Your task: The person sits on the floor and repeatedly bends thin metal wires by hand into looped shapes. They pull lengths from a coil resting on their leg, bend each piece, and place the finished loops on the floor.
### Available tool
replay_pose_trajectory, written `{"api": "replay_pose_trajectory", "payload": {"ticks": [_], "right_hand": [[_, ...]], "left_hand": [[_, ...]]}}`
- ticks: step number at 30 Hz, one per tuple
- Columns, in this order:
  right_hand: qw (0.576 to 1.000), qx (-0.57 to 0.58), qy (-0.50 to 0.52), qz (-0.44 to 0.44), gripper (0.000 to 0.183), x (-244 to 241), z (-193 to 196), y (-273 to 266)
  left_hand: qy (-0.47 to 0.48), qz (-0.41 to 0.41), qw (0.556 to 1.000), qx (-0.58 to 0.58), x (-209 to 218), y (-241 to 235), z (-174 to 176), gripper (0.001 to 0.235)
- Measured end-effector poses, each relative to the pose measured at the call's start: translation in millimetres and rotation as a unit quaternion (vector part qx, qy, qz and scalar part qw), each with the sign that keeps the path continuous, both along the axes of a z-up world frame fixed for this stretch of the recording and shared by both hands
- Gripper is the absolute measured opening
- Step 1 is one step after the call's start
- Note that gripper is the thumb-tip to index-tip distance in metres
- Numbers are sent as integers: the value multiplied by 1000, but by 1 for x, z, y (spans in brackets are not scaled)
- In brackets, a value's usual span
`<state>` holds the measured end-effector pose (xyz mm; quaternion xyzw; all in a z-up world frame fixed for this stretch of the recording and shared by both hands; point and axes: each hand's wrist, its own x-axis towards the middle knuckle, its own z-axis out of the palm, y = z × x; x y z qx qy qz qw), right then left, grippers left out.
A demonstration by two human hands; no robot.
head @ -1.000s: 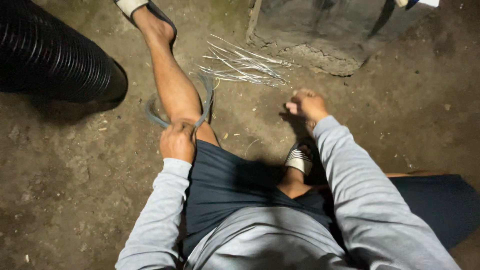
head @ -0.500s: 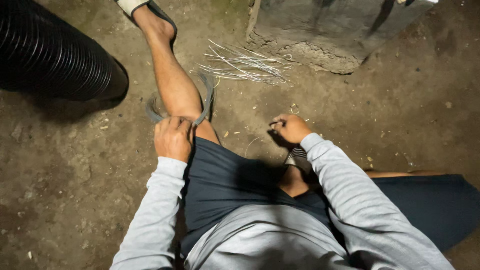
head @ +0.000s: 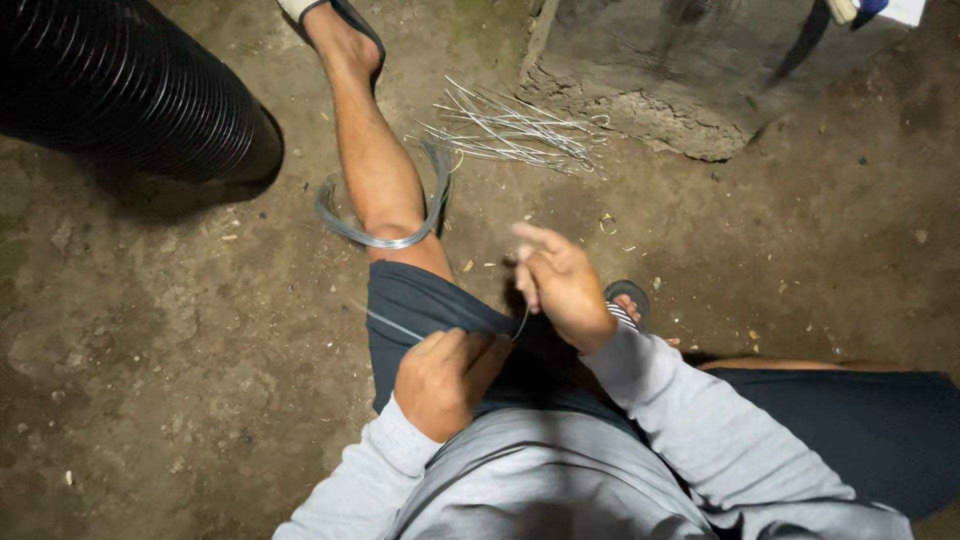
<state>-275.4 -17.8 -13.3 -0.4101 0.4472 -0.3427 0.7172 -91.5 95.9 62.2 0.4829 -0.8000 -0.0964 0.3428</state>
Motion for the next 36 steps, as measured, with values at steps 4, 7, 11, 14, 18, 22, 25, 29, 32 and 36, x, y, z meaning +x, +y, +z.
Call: {"api": "replay_pose_trajectory", "payload": {"ticks": [4, 7, 11, 14, 18, 22, 25, 29, 32, 36], "right_hand": [[991, -87, 91, -39, 41, -24, 31, 8], [985, -121, 97, -75, 39, -34, 48, 18], [967, -181, 145, -108, 37, -44, 57, 29], [927, -245, 258, -117, 34, -55, 61, 34], [877, -300, 353, -124, 32, -66, 59, 37], [877, -293, 352, -142, 31, -69, 53, 33], [881, -299, 342, -134, 32, -70, 53, 30], [868, -301, 391, -56, 31, -67, 57, 35], [842, -394, 368, 24, 33, -60, 59, 41], [839, -442, 313, 61, 35, -58, 65, 45]], "left_hand": [[-77, 137, 985, -72, 8, 0, 17, 18], [-50, 241, 964, -99, 19, -8, 21, 29], [143, 305, 941, -37, 14, -19, 7, 76], [295, 303, 905, 36, 15, -34, -10, 88], [700, 195, 635, 262, 22, -49, -24, 51], [808, 237, 455, 290, 25, -53, -25, 39], [772, 222, 566, 185, 17, -56, -26, 31], [700, 247, 649, 168, 12, -62, -32, 29], [657, 256, 682, 195, 3, -64, -36, 29], [641, 261, 683, 232, -2, -69, -35, 29]]}}
